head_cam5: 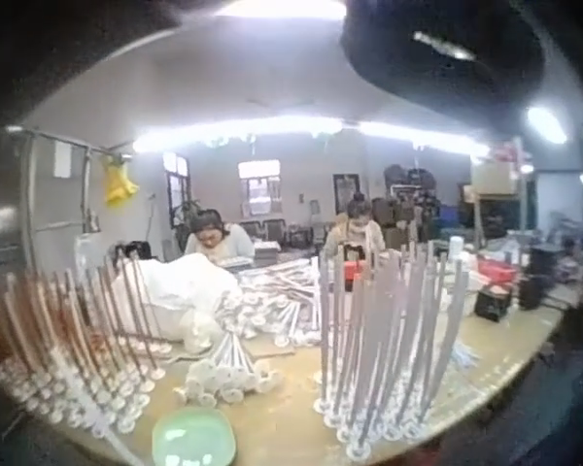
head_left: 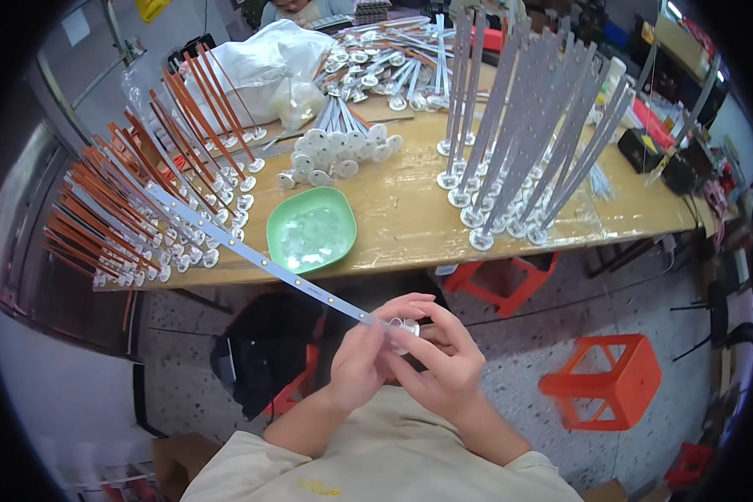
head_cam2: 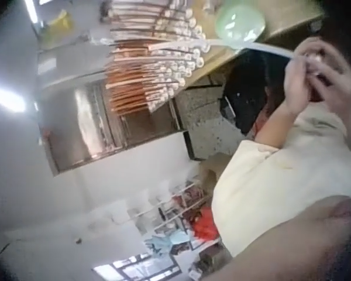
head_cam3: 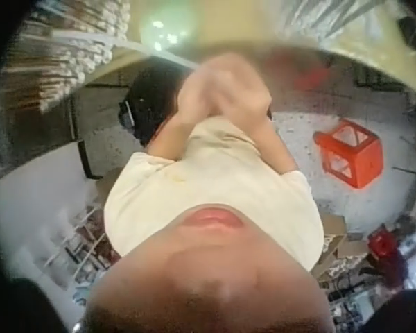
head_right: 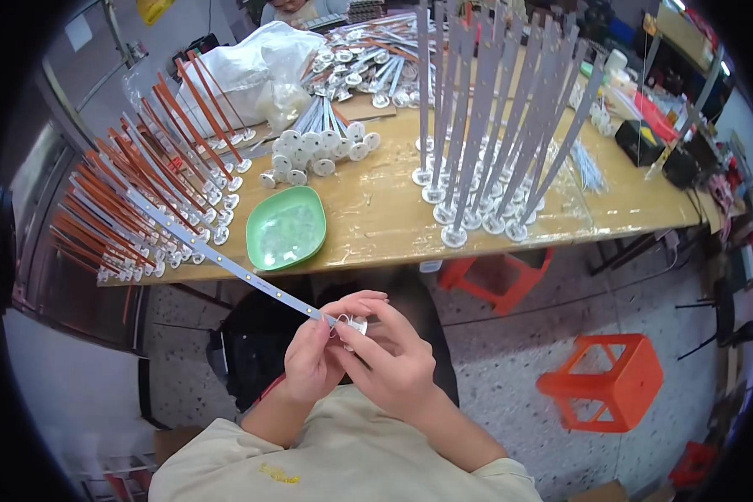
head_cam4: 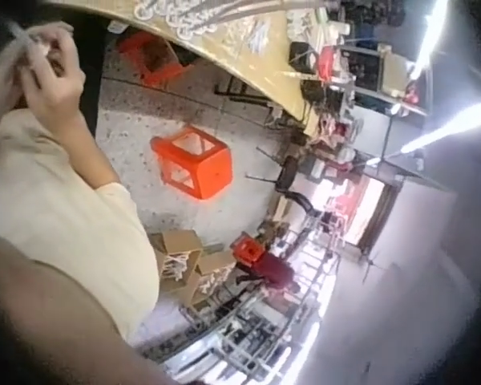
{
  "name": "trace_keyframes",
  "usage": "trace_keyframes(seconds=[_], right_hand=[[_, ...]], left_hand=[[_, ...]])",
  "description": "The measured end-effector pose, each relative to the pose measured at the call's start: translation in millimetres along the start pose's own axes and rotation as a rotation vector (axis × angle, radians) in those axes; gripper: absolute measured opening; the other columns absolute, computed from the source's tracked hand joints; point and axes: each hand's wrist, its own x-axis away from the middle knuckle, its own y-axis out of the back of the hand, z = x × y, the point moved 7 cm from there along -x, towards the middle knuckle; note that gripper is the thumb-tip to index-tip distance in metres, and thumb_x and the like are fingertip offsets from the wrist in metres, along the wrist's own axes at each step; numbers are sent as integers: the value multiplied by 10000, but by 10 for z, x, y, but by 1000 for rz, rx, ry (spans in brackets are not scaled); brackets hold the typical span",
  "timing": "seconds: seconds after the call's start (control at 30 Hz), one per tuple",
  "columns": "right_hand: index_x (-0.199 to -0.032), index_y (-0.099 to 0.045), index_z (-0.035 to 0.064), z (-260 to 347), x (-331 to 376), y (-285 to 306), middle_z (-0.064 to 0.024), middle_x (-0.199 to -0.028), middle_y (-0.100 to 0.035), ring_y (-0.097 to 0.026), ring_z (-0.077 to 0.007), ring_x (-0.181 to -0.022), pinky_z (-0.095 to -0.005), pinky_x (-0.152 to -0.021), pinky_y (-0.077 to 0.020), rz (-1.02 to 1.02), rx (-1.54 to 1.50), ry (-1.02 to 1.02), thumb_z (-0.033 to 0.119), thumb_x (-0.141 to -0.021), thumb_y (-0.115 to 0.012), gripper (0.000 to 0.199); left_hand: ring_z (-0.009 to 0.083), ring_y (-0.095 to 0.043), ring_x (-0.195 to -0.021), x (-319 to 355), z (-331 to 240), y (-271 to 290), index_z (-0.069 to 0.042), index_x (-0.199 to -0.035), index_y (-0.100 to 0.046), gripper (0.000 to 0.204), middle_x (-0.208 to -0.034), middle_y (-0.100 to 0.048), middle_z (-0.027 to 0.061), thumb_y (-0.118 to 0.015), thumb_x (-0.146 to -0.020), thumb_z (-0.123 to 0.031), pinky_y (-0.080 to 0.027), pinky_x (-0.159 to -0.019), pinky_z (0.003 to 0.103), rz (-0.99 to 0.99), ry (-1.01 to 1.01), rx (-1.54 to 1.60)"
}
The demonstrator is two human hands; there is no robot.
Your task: Manual assembly of LED light strips by threading them through plastic bases and connecting components.
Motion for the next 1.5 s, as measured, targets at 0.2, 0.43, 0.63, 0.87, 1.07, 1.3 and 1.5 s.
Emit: trace_keyframes(seconds=[0.2, 0.43, 0.63, 0.87, 1.07, 1.3, 1.5], right_hand=[[-1086, -709, 50, 75, -233, -303, -249, -1202, -590, -710, -217, -800, -300, -696, -589, 133, 195, 136, 10, -687, -768, 405], [-989, -685, -49, 207, -332, -273, -185, -867, -706, -714, -235, -738, -290, -654, -569, 71, 141, 136, -7, -669, -791, 340], [-982, -694, -35, 112, -514, -384, -135, -770, -700, -695, -160, -658, -246, -595, -540, 140, 182, 33, 12, -685, -789, 316], [-867, -702, -46, -366, -1410, -312, -48, -572, -620, -594, -88, -490, -232, -462, -442, 29, 182, -235, 159, -851, -722, 206], [-677, -654, -60, -711, -2143, -719, -62, -453, -470, -447, -107, -441, -319, -461, -356, 128, 341, -299, 419, -861, -688, 515], [-627, -668, -38, -973, -2363, -1240, -136, -447, -501, -494, -213, -418, -364, -490, -403, 173, 465, -178, 476, -829, -682, 553], [-624, -685, -19, -1176, -2513, -1469, -188, -477, -534, -554, -326, -458, -431, -538, -439, 161, 463, -185, 479, -843, -651, 545]], left_hand=[[296, -391, -1351, -14, -146, 333, 65, -1273, -528, 479, -1489, -353, 214, -308, -1035, -288, -321, -1109, 419, -83, -34, 60], [263, -317, -1389, 84, -310, 372, 3, -1514, -136, 762, -1530, -269, 143, -518, -983, -389, -283, -1121, 389, -8, -24, -267], [183, -501, -1164, 366, 33, 706, -54, -1456, -325, 574, -1329, -485, 116, -551, -930, -96, -410, -987, 321, -163, -15, -62], [148, -607, -922, 708, 445, 1191, -22, -1236, -494, 363, -1106, -629, 100, -617, -903, -98, -492, -772, 269, -423, 48, -348], [144, -611, -879, 797, 497, 1225, -21, -1200, -504, 338, -1091, -638, 109, -626, -899, -116, -501, -747, 273, -409, 97, -385], [162, -624, -888, 855, 479, 1329, -23, -1185, -508, 334, -1072, -647, 107, -634, -897, -136, -507, -751, 281, -431, 107, -406], [170, -628, -903, 881, 434, 1401, -20, -1170, -518, 329, -1062, -649, 107, -642, -890, -140, -505, -763, 286, -457, 74, -472]])
